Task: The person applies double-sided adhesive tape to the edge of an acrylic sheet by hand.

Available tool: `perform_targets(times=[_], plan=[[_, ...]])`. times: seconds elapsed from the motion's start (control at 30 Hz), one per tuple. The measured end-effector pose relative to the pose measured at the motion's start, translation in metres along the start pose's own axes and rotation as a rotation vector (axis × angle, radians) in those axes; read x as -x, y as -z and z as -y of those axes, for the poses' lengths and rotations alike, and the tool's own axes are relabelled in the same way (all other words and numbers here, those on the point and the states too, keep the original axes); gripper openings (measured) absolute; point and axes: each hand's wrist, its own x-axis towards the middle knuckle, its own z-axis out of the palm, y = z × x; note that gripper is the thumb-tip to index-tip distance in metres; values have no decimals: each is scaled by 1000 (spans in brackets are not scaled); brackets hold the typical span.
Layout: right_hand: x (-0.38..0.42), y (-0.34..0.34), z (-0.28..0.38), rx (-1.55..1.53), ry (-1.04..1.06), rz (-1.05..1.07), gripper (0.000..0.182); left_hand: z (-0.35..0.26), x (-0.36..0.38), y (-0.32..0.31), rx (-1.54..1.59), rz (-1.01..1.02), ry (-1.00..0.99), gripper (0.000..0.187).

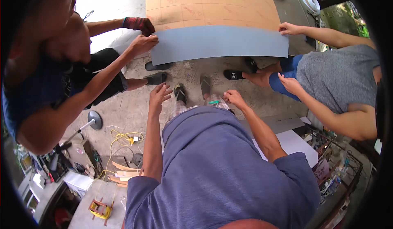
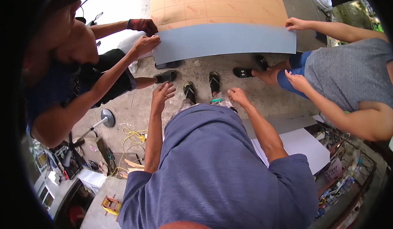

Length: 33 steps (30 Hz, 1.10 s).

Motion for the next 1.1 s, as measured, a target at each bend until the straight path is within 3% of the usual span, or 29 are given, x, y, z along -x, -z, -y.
perform_targets(times=[0.03, 0.13, 0.3, 0.5, 0.6, 0.63, 0.77, 0.97, 1.1], plan=[[0, 0, 11, -134, -73, -21, 33, -7, -7, -2, 60, 8, -21, 58], [-15, -2, 31, -583, -52, -108, 37, -30, -28, -4, 237, 87, -62, 66], [-28, 13, 84, -851, 137, -164, 45, -58, -61, -5, 363, 142, -84, 37], [-45, 33, 118, -1075, 242, -199, 45, -60, -71, -8, 434, 113, -35, 36], [-48, 38, 128, -1011, 233, -240, 42, -58, -70, -9, 457, 113, -20, 37], [-46, 40, 133, -831, 198, -261, 37, -57, -72, -9, 466, 112, -14, 36], [-45, 41, 153, -605, 216, -220, 32, -55, -77, -9, 489, 94, 8, 34], [-46, 30, 159, -369, 186, -40, 40, -54, -70, -15, 481, 65, -23, 34], [-48, 10, 128, -186, 151, 61, 39, -45, -67, -16, 498, 66, 11, 37]])
